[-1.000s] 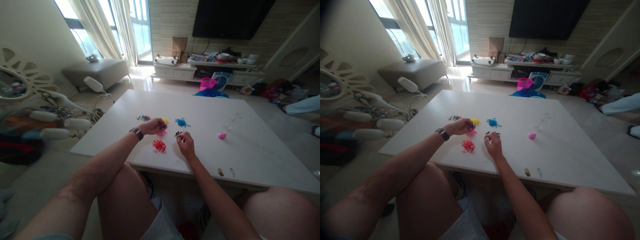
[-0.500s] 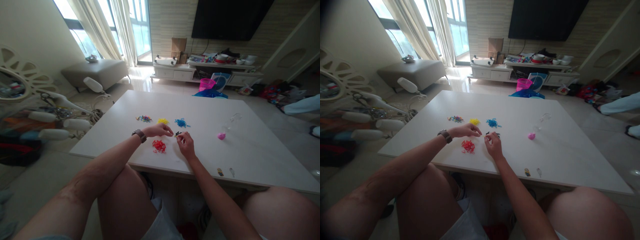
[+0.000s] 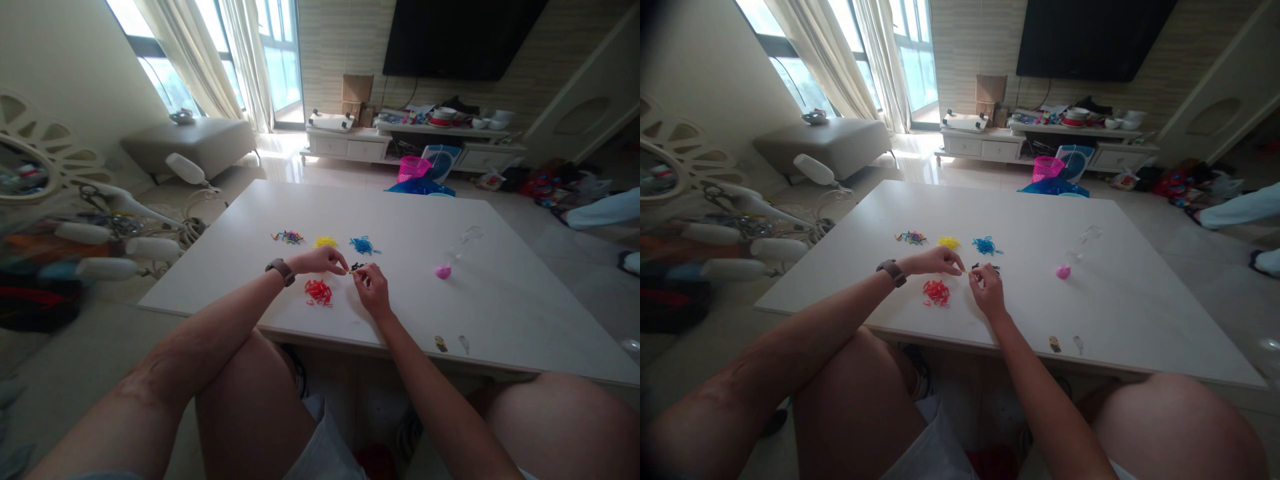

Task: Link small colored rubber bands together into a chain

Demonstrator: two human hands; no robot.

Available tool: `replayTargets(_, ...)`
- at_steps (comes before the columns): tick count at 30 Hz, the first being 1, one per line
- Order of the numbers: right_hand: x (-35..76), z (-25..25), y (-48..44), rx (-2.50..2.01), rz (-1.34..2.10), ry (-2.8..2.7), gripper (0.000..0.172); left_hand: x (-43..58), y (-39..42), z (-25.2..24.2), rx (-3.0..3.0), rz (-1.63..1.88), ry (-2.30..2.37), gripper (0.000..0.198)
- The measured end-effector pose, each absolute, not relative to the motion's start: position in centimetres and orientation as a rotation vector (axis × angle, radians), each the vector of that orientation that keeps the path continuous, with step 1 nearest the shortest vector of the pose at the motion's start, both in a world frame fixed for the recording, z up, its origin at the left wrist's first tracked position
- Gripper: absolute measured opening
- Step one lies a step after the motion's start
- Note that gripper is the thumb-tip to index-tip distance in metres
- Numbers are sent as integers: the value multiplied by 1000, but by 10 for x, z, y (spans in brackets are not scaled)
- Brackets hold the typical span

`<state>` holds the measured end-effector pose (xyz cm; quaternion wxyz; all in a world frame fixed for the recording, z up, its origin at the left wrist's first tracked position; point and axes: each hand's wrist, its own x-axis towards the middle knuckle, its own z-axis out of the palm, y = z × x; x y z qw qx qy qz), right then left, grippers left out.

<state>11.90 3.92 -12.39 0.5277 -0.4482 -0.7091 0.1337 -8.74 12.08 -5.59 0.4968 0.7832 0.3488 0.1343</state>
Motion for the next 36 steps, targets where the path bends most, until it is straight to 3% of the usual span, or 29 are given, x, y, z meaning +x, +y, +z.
replayTargets(36, 118, -119, 37, -1109, 366, -1657, 16, -80, 120, -53, 2029, 394, 870, 35)
